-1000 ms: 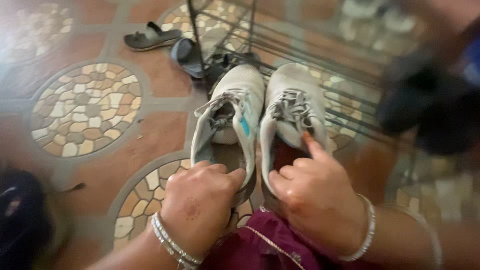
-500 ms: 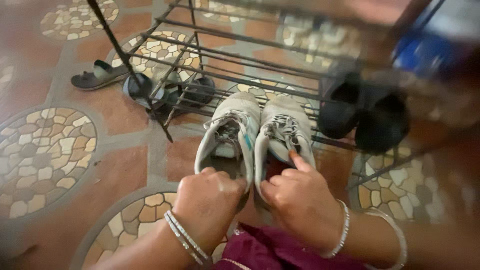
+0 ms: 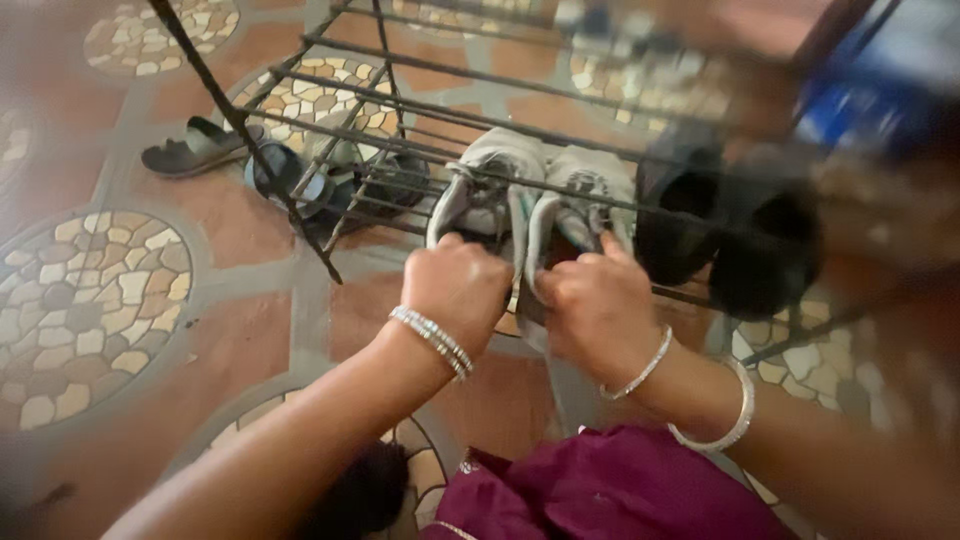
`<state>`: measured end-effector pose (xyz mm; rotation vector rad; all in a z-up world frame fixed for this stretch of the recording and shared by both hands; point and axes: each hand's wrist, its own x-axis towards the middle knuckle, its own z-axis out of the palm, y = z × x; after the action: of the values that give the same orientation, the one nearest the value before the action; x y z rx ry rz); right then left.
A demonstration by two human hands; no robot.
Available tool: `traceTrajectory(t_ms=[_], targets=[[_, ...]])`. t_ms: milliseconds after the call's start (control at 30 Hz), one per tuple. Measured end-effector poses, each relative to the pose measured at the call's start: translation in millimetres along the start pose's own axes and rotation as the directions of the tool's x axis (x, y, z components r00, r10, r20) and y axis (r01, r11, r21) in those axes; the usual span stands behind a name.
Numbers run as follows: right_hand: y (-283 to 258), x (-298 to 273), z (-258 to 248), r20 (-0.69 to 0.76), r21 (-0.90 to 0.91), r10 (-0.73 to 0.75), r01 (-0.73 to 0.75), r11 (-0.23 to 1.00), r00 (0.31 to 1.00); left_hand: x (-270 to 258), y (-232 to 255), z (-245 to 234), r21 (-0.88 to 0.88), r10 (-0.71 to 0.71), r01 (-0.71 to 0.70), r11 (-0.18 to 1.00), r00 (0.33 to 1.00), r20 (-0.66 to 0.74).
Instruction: The person wipes several pairs of shoes with a dark cloth and then places them onto a metal shoe rack. The person handles sneakers, formal shoes, and flats, cleaning them one by one before arranging them on the rack.
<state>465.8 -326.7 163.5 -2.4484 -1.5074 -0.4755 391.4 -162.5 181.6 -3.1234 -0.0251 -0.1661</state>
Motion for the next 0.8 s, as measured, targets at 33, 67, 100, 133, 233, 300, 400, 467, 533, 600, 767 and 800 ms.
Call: traceTrajectory(t_ms=[33,67,100,133,233,300,400,467,533,600,767,800], targets=[[4,0,3,-0.004,-0.021,-0.002,0.002,1.0,1.0,4,1,2,-0.004,-0.003,0.003,1.0,1.0,0.026],[9,0,6,0.007,-0.021,-0.01,0.01,1.0,1.0,8,0,5,-0.006,-0.006,0.006,1.0,0.999,0.053],[15,0,9,0.019,-0.02,-0.018,0.018,1.0,1.0,11,0,8,-0.002,-0.011,0.011,1.0,1.0,0.01],[19,1,10,0.031,-0.022,-0.025,0.026,0.999,0.999,13,0,12,0.0,-0.015,0.015,1.0,0.999,-0.035],[29,6,14,-0.049,-0.001,-0.051,0.051,0.999,0.997,25,2,24,-0.001,-0.05,0.051,0.999,0.992,-0.115],[34,12,19,-0.019,-0.028,-0.02,0.019,0.999,1.0,35,1,31,-0.006,-0.063,0.063,0.998,0.984,-0.165],[43,18,21,0.005,-0.027,-0.007,0.007,1.0,1.0,47,-2,40,-0.023,-0.058,0.054,0.998,0.966,-0.253],[45,20,23,-0.004,-0.036,0.032,-0.033,0.999,0.999,50,-3,42,-0.042,-0.053,0.043,0.998,0.951,-0.305],[44,24,25,-0.031,-0.066,0.114,-0.116,0.991,0.993,48,-6,43,-0.128,-0.047,0.002,0.992,0.935,-0.351],[45,27,22,-0.002,-0.099,0.114,-0.114,0.989,0.993,43,-10,44,-0.2,-0.054,-0.027,0.979,0.92,-0.388],[38,26,17,0.051,-0.097,0.155,-0.149,0.984,0.987,24,-16,55,-0.148,-0.081,-0.019,0.989,0.765,-0.639],[38,24,17,0.017,-0.082,0.125,-0.123,0.989,0.992,23,-15,58,-0.194,-0.132,0.016,0.981,0.784,-0.606]])
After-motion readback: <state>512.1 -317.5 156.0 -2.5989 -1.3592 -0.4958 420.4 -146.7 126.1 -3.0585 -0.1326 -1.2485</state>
